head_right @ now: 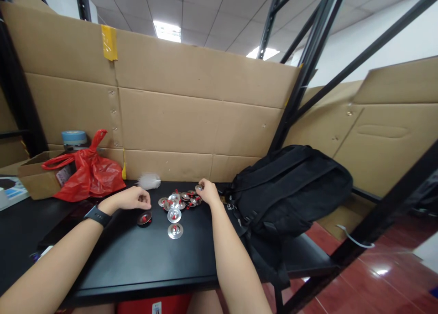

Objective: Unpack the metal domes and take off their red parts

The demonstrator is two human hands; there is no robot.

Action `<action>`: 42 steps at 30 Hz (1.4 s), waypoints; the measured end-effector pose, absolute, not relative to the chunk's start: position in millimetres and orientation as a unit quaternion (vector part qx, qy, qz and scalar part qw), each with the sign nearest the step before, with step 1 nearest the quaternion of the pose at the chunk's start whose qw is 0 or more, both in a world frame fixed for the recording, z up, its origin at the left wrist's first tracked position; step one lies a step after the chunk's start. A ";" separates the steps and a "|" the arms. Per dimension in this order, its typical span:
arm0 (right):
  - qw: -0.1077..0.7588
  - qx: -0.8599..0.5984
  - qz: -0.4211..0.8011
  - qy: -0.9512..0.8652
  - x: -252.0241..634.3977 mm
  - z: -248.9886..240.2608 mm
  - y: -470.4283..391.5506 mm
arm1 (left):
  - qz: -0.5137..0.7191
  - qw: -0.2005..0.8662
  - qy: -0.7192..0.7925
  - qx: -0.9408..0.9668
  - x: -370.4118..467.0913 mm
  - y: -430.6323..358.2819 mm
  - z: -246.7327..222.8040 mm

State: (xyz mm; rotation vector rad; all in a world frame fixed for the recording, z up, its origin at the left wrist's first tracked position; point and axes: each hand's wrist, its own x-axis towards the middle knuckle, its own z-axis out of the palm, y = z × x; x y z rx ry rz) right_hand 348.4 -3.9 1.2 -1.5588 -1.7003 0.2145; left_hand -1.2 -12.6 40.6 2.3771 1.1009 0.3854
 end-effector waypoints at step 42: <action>0.541 -0.371 0.395 -0.643 244.5 22.1 -36.7 | 0.458 0.225 0.379 0.772 21.8 -7.6 32.5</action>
